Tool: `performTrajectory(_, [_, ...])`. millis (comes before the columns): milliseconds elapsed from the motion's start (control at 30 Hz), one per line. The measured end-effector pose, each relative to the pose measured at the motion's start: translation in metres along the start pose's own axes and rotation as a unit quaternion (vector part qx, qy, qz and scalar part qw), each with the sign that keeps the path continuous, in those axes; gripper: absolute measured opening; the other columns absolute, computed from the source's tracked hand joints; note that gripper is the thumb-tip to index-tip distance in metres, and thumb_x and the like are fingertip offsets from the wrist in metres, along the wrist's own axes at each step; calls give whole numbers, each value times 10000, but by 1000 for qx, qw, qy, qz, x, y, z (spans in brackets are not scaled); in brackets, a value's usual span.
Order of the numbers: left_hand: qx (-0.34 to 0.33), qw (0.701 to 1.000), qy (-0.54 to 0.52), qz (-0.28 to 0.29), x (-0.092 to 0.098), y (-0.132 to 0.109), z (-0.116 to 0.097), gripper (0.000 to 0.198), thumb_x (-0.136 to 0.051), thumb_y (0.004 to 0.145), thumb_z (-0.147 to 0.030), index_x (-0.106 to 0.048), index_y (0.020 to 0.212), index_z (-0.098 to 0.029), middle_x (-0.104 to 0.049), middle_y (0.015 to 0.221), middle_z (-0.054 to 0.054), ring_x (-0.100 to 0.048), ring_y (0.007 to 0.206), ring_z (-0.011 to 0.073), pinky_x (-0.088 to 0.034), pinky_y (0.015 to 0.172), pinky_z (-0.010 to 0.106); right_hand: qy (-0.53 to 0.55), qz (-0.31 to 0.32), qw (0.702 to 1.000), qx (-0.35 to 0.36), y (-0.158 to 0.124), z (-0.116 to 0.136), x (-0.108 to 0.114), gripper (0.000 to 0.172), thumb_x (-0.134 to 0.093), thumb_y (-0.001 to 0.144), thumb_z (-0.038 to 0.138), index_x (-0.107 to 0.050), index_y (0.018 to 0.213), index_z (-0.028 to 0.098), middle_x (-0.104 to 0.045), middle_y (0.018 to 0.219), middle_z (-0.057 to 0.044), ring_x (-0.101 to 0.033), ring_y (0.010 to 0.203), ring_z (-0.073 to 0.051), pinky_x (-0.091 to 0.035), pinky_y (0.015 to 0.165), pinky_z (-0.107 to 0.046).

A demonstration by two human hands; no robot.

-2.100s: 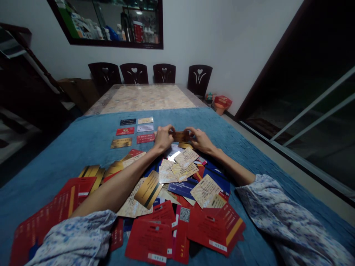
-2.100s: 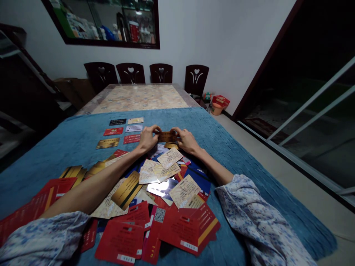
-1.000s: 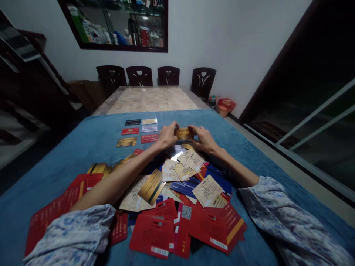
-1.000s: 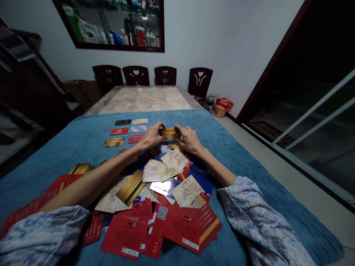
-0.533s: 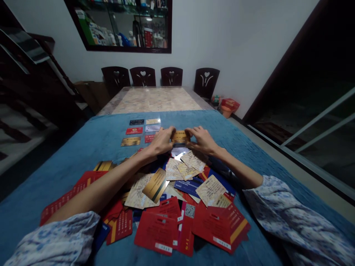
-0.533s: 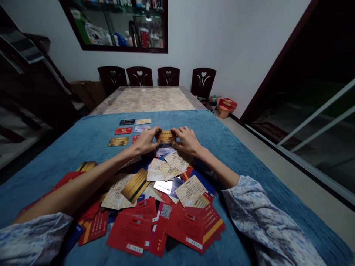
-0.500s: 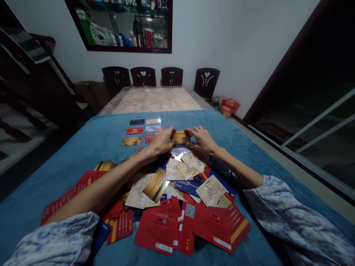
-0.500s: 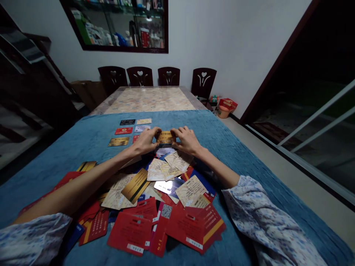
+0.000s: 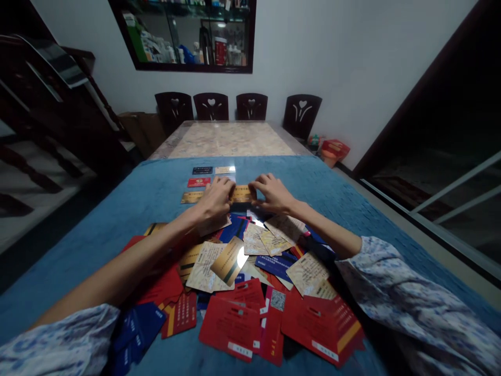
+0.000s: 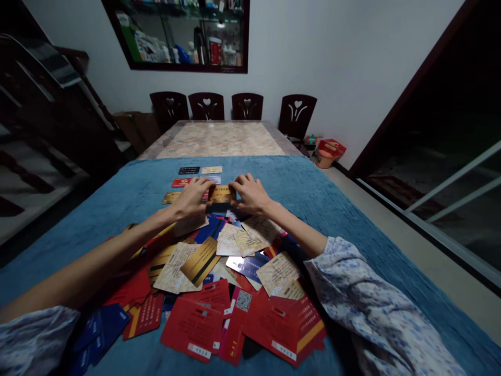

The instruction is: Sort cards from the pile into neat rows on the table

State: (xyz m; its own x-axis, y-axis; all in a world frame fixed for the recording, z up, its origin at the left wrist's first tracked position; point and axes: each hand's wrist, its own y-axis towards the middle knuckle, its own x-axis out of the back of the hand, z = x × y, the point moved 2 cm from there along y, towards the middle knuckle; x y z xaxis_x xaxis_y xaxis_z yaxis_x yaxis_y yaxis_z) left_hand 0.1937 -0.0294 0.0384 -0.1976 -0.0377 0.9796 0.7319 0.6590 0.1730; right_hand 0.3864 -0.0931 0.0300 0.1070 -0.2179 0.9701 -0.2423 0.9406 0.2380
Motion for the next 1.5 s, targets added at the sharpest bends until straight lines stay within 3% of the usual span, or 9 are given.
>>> performTrajectory(200, [28,999,30,12,6,-12,28,514,-610,777,-162,-614,1291,-188,-597,1344,135,-483,1239,348,-449,1016,490,2,16,1000,25,27,25,0,434,-692,874,366,-643,1271,199,-581,1311,-167,-460,1171,-337,-413,850,-400])
performTrajectory(333, [53,997,45,24,10,-20,53,566,-600,770,-189,-604,1336,-208,-573,1399,142,-472,1261,369,-469,969,511,7,38,999,22,48,43,-3,515,-702,871,374,-600,1339,186,-554,1378,-175,-451,1214,-345,-430,877,-412])
performTrajectory(467, [79,995,55,36,11,-27,79,583,-597,737,-192,-632,1317,-235,-572,1400,132,-458,1282,385,-469,960,517,19,67,997,29,66,63,-6,380,-691,893,376,-667,1225,193,-576,1353,-166,-449,1240,-354,-444,922,-446])
performTrajectory(667, [120,989,53,69,13,-37,107,573,-606,720,-207,-654,1289,-258,-571,1398,130,-480,1284,403,-479,972,543,26,79,996,37,90,84,-20,421,-681,889,437,-670,1244,212,-569,1381,-167,-433,1281,-374,-453,973,-492])
performTrajectory(867, [147,983,50,95,10,-43,122,531,-601,736,-216,-671,1260,-272,-599,1354,119,-504,1294,386,-497,996,521,33,101,994,36,102,97,-31,427,-647,903,434,-676,1262,204,-565,1393,-169,-446,1296,-379,-467,987,-514])
performTrajectory(1167, [101,984,47,141,-1,-29,144,437,-591,685,-193,-708,1104,-223,-671,1183,88,-617,1179,284,-480,1054,343,46,130,990,40,114,98,-42,379,-655,888,421,-714,1193,203,-604,1366,-154,-447,1295,-378,-466,986,-509])
performTrajectory(1500, [97,986,22,134,0,-27,146,400,-574,605,-203,-735,971,-201,-658,1153,100,-639,1140,309,-500,1046,357,40,157,986,28,121,100,-36,371,-693,870,438,-750,1172,232,-601,1411,-148,-473,1321,-381,-465,1010,-515])
